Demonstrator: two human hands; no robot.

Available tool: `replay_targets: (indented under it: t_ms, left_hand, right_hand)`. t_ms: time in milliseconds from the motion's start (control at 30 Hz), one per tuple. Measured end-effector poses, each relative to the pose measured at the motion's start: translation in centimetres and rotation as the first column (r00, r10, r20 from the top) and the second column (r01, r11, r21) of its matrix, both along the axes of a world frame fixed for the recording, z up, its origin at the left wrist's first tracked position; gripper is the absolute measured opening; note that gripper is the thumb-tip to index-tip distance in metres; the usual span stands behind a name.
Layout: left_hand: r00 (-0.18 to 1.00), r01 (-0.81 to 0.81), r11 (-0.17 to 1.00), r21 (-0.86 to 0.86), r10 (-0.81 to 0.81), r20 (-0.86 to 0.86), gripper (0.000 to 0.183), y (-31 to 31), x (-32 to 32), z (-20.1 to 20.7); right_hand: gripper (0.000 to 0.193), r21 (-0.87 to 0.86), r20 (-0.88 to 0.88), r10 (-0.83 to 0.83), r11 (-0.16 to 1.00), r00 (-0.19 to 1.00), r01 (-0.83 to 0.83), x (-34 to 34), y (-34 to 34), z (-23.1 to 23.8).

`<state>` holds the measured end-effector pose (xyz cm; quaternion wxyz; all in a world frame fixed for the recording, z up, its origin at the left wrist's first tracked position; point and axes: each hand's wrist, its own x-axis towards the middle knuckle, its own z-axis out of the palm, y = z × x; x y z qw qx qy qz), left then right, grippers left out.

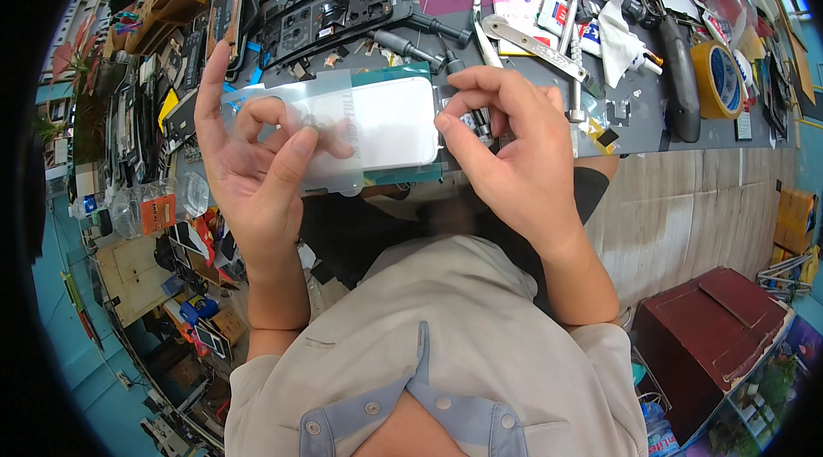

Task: The person applies a screen protector to a white smartphone. They align the film, smooth it with a squeegee, and peel off the backing layers. The phone remains on the workbench throughout.

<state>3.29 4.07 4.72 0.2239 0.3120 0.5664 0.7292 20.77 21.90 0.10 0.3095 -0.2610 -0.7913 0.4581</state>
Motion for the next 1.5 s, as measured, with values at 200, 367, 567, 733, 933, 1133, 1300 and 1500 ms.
replay_targets:
  t_ms: [200,367,567,733,933,1133,1300,1500]
  left_hand:
    - [0.999,0.004,1.0,0.009,-0.004,-0.043,0.101,0.5,-0.8,-0.3]
    - [0.998,0.011,1.0,0.01,-0.011,-0.055,0.101,0.4,-1.0,-0.6]
    - [0.997,-0.004,1.0,-0.019,0.003,-0.072,0.1,0.2,-1.0,-0.6]
    - [0.997,-0.022,0.999,-0.039,0.018,-0.081,0.101,0.2,-0.9,-0.5]
    - [0.994,-0.009,1.0,-0.021,0.007,-0.105,0.102,0.4,-1.0,-0.5]
    - [0.993,-0.002,1.0,-0.015,0.0,-0.114,0.102,0.6,-0.9,-0.3]
    - [0.994,0.001,1.0,-0.018,-0.003,-0.109,0.101,0.6,-0.9,-0.2]
    - [0.993,0.013,0.999,-0.029,-0.017,-0.121,0.101,0.4,-1.3,-0.6]
  right_hand:
    - [0.037,-0.01,-0.012,-0.004,1.0,1.0,0.004,-0.3,0.4,-0.2]
    - [0.036,-0.002,-0.01,-0.003,1.0,1.0,0.003,-0.3,0.3,-0.1]
    - [0.036,0.016,-0.006,-0.007,1.0,1.0,0.007,-0.3,0.3,-0.2]
    - [0.037,0.001,-0.009,-0.009,1.0,1.0,0.009,-0.3,0.3,-0.2]
    - [0.037,-0.011,-0.001,-0.004,1.0,1.0,0.004,-0.3,0.3,0.0]
    - [0.037,-0.011,-0.004,-0.005,1.0,1.0,0.005,-0.3,0.3,0.0]
    - [0.037,-0.004,-0.008,-0.005,1.0,1.0,0.004,-0.4,0.4,-0.1]
    - [0.037,0.008,-0.003,-0.001,1.0,1.0,0.001,-0.3,0.4,-0.1]
